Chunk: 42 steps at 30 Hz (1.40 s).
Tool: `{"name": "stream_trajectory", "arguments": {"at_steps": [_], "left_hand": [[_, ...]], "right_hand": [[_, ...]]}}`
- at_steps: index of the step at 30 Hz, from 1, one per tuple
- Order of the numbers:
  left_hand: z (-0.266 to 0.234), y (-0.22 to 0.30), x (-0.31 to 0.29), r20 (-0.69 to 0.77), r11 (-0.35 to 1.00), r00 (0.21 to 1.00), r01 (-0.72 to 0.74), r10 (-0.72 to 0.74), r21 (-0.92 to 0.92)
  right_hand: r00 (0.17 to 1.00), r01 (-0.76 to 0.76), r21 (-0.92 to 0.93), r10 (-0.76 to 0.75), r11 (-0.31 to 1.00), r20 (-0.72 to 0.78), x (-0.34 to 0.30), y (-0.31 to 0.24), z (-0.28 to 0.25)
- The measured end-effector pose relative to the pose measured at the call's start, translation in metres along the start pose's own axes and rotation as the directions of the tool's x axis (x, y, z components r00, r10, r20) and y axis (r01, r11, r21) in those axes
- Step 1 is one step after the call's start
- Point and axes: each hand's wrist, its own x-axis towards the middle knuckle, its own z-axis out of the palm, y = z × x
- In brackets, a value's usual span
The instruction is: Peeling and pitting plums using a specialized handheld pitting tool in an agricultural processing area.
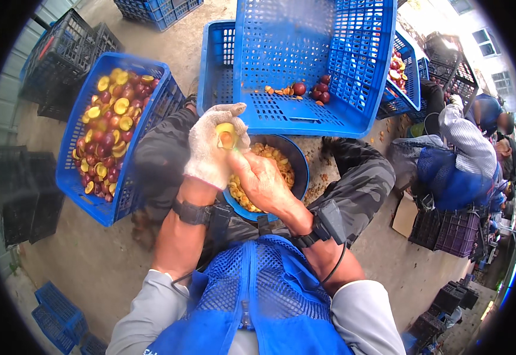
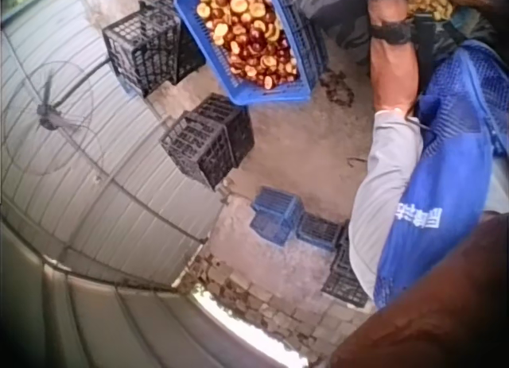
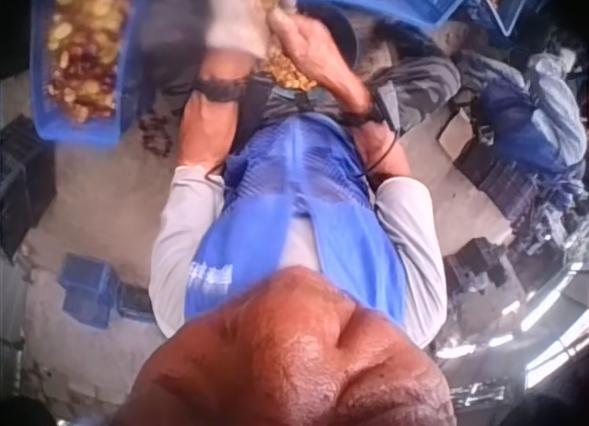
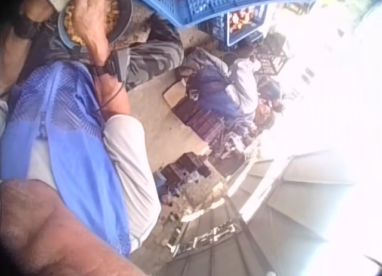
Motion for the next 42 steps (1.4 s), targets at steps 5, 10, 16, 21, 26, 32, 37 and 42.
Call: {"name": "stream_trajectory", "arguments": {"at_steps": [5,10,16,21,26,32,37,42], "left_hand": [[0.003,0.009,-0.003,0.109,0.989,0.993,0.035,-0.051,0.142],[-0.010,0.017,0.001,0.326,0.906,0.938,-0.035,-0.116,0.422],[-0.012,0.018,0.008,0.371,0.856,0.837,0.488,-0.403,-0.170],[-0.004,0.043,-0.013,-0.074,0.994,0.992,-0.099,0.101,0.036],[-0.004,0.114,-0.057,0.361,-0.356,0.003,0.162,0.933,0.920],[0.011,0.073,-0.080,-0.248,0.578,0.616,-0.421,0.748,0.699],[0.033,0.057,-0.093,-0.136,0.443,0.653,-0.332,0.745,0.833],[0.021,0.050,-0.094,-0.042,0.410,0.732,-0.332,0.680,0.850]], "right_hand": [[0.917,-0.353,0.393,0.231,0.849,0.324,0.003,0.008,-0.003],[0.829,-0.505,0.586,0.167,0.634,0.534,0.001,0.017,0.004],[0.758,-0.336,0.317,0.054,0.887,0.650,0.002,0.030,-0.036],[0.975,0.092,-0.787,0.106,0.609,0.196,-0.018,0.042,-0.079],[0.943,-0.159,-0.625,-0.071,0.764,-0.326,0.043,0.016,-0.138],[0.988,-0.122,-0.868,-0.025,0.482,-0.153,0.155,0.077,-0.159],[0.928,-0.364,-0.667,0.196,0.650,-0.316,0.163,0.135,-0.151],[0.963,-0.269,-0.641,0.207,0.719,-0.171,0.166,0.103,-0.128]]}}
